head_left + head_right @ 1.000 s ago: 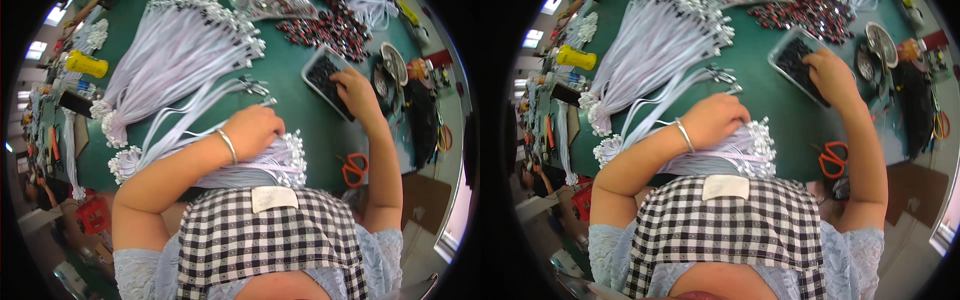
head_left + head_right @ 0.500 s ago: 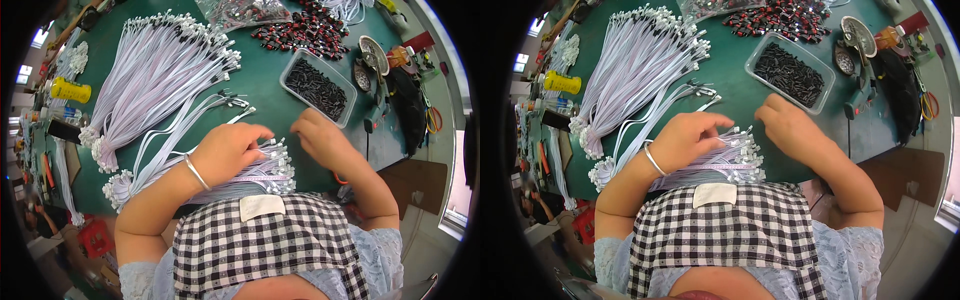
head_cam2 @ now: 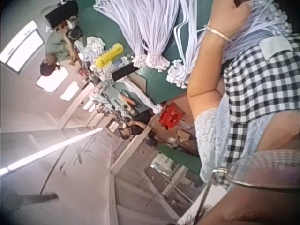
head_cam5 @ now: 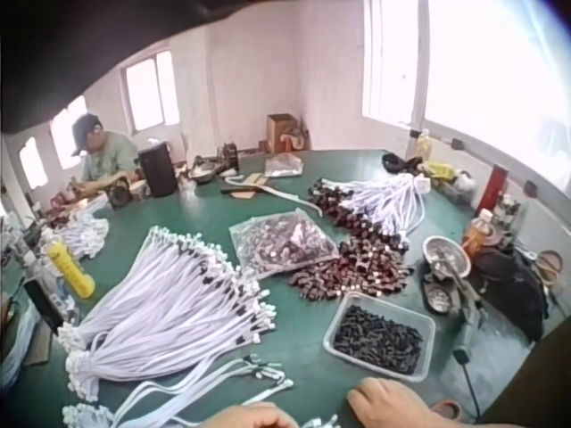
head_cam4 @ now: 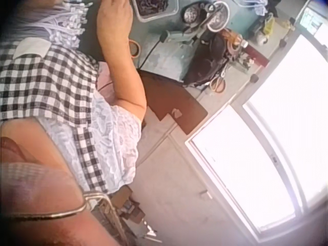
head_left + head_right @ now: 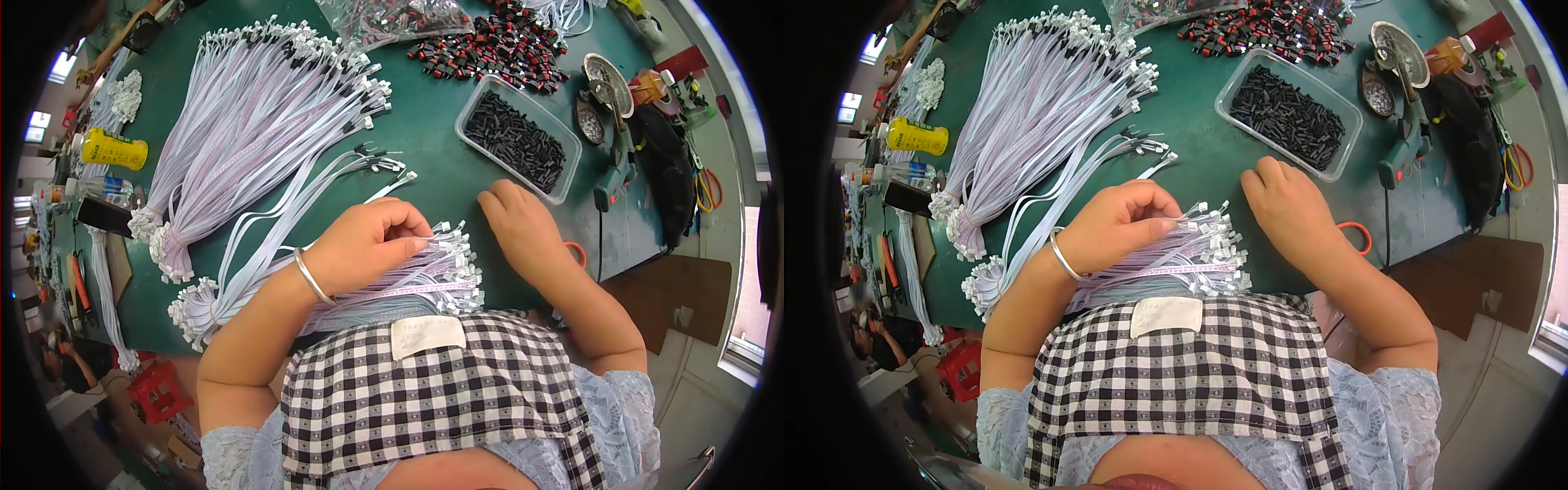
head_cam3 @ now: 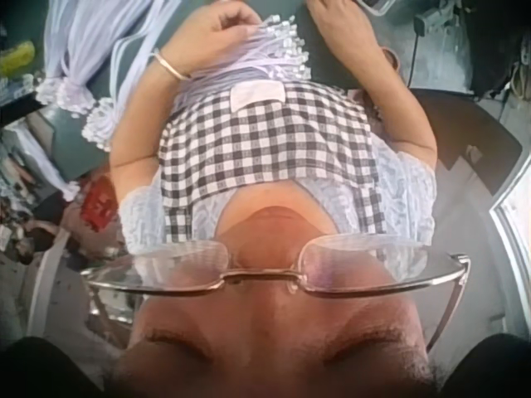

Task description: The person attaches small black plastic clips to the ends of white ribbon-like cables. They repeatedly pick up a cable, insert a clip, and place the finished item on a growing pile. The person also uses orange-handled scissors to trim the ends of a bundle of cables.

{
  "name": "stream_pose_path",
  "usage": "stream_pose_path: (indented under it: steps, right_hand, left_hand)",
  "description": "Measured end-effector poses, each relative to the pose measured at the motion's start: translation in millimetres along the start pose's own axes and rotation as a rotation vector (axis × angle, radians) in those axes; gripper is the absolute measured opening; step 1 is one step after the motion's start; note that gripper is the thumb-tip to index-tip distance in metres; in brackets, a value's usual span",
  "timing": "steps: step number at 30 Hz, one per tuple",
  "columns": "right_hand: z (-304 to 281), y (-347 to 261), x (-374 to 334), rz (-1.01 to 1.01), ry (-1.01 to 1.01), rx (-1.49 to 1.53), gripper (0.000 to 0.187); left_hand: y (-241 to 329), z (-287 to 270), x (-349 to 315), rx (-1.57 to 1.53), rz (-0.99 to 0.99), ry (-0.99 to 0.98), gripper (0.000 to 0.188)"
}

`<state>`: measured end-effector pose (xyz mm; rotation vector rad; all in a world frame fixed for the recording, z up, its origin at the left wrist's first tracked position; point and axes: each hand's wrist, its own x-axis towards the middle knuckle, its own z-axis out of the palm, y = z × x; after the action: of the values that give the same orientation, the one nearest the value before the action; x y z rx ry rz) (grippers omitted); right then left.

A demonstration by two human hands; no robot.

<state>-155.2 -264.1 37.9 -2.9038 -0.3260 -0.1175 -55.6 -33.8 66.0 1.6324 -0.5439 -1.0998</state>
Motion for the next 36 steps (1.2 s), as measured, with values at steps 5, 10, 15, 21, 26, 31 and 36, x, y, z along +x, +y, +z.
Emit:
stream_pose_path:
  steps: [5, 10, 15, 21, 26, 31, 36]
  right_hand:
    - [9, 3, -10, -0.072, 0.127, 0.017, 0.019]
    - [15, 7, -9, -0.044, 0.128, 0.031, 0.022]
    - [4, 7, -4, 0.044, 0.186, 0.137, 0.021]
    - [-20, -25, 13, 0.130, 0.083, 0.772, 0.017]
    - [2, -42, 9, 0.447, 0.122, 1.235, 0.018]
    - [8, -40, 6, 0.515, 0.132, 1.312, 0.015]
    - [2, -43, 8, 0.429, 0.168, 1.094, 0.011]
  left_hand:
    - [5, 3, -1, -0.164, -0.143, -0.003, 0.011]
    - [5, 7, 1, -0.187, -0.168, 0.026, 0.012]
    - [4, 11, 1, -0.182, -0.159, 0.066, 0.012]
    - [-2, 14, 2, -0.108, -0.132, 0.094, 0.012]
    - [-3, 16, 4, -0.169, -0.122, 0.132, 0.012]
    - [-8, 15, 5, -0.246, -0.106, 0.147, 0.011]
    - [-5, 15, 4, -0.216, -0.119, 0.167, 0.010]
